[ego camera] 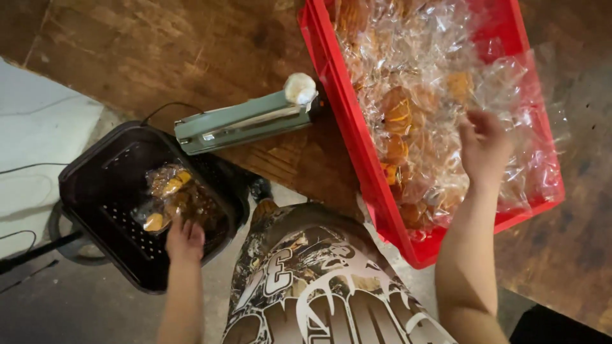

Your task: The person sets a container and a crate of packaged snacks by the table, then repeatedly seals plastic bags of snacks using a heat sealer.

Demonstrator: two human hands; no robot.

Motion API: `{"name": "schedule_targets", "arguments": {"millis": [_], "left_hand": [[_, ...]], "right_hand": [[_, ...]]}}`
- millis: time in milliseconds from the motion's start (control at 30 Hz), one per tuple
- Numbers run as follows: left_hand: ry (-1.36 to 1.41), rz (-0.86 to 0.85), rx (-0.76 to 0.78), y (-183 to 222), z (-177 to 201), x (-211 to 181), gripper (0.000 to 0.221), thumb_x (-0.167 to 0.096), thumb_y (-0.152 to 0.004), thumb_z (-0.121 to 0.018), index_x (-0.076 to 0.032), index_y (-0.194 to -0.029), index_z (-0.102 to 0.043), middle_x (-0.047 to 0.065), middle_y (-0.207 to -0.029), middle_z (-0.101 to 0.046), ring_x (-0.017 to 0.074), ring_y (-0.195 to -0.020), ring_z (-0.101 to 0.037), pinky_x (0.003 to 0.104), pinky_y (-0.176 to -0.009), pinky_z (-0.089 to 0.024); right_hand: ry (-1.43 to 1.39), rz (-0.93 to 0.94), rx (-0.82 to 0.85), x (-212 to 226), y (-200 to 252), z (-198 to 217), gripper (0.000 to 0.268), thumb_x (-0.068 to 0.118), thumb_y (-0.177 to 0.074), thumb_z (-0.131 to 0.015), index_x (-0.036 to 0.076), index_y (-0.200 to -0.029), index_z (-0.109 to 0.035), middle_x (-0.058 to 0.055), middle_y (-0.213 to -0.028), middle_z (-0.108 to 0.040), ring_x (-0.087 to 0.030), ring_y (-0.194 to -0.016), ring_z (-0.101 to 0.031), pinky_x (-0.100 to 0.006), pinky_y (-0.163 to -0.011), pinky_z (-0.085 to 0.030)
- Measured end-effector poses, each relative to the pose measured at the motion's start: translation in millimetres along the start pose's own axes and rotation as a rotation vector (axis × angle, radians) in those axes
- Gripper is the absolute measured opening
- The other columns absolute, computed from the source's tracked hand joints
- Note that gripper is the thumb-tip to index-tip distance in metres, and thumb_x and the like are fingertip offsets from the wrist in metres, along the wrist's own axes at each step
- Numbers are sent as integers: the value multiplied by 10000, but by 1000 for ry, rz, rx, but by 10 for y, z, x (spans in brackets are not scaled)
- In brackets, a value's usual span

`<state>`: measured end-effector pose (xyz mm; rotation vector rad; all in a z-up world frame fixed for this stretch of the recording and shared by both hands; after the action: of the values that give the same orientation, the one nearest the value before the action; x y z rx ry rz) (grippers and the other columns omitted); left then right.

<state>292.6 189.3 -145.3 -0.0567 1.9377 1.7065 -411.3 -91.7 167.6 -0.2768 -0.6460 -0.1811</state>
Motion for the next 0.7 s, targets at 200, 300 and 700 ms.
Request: {"name": "schedule_targets", "arguments": {"millis": [200,300,700], "left_hand": [[-222,-1,517,790,-1427,510,366,-289,-943,-638,-135,-1272,-597,37,-1135,-711,160,-939,-661,297,-748,-554],[-286,-38,712,1468,-2068,591,310,-262,-997,-638,-106,-1264,-623,60,-1113,-709,151,-934,-667,298,-776,-529],[-675,34,1182,2851,-3085,1248,278,-210,-1007,-618,-111,-1268,-620,28,-1161,-706,122,-1010,-664,277,-868,-523]], "right_hand": [[398,36,214,251,-353,-440,235,307,-949,-795,90,-1037,-781,-126,-1001,-764,-324,-888,-712,-448,-786,-542],[335,142,202,569,-322,-361,190,258,-997,-764,69,-997,-752,-142,-1012,-747,-329,-909,-718,-439,-808,-548],[272,108,86,872,-439,-151,257,288,-980,-786,59,-1089,-745,-130,-1008,-757,-307,-855,-720,-437,-736,-539]]}}
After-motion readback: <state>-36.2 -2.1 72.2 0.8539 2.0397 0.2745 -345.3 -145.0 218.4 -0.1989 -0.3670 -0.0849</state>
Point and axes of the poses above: each hand's wrist, its own y-axis away from the middle knuckle, its own z-axis out of the back of the hand, x = y × z, the point moved 8 cm from there along -y, towards the middle knuckle
